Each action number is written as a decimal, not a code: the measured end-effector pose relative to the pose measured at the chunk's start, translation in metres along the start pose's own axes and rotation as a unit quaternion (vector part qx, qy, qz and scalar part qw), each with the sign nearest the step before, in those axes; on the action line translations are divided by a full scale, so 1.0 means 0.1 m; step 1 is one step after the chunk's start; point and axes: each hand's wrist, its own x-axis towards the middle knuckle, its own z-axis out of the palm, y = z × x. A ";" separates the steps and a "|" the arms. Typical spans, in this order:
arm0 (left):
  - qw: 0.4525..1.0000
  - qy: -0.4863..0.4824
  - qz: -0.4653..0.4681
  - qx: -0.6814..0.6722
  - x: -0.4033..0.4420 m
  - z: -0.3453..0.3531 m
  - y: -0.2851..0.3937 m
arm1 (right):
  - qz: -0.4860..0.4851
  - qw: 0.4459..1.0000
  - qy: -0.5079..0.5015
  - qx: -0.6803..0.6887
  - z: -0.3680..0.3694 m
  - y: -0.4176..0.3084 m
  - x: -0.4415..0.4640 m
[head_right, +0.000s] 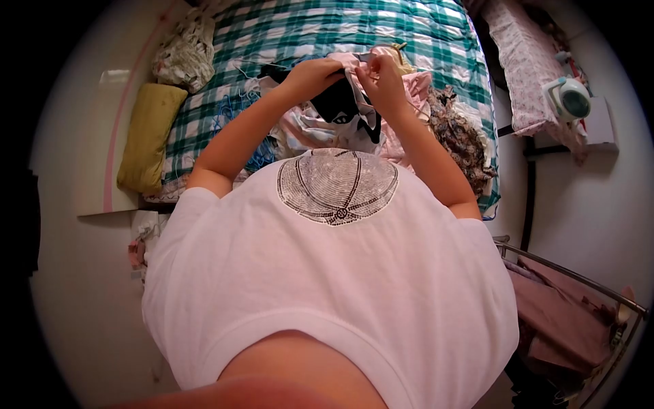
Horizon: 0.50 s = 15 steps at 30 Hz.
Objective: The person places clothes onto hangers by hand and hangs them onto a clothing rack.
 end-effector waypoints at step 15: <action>0.996 0.075 -0.046 -0.022 -0.18 -0.28 -0.22 | -0.177 0.962 -0.118 -0.170 0.22 0.22 -0.54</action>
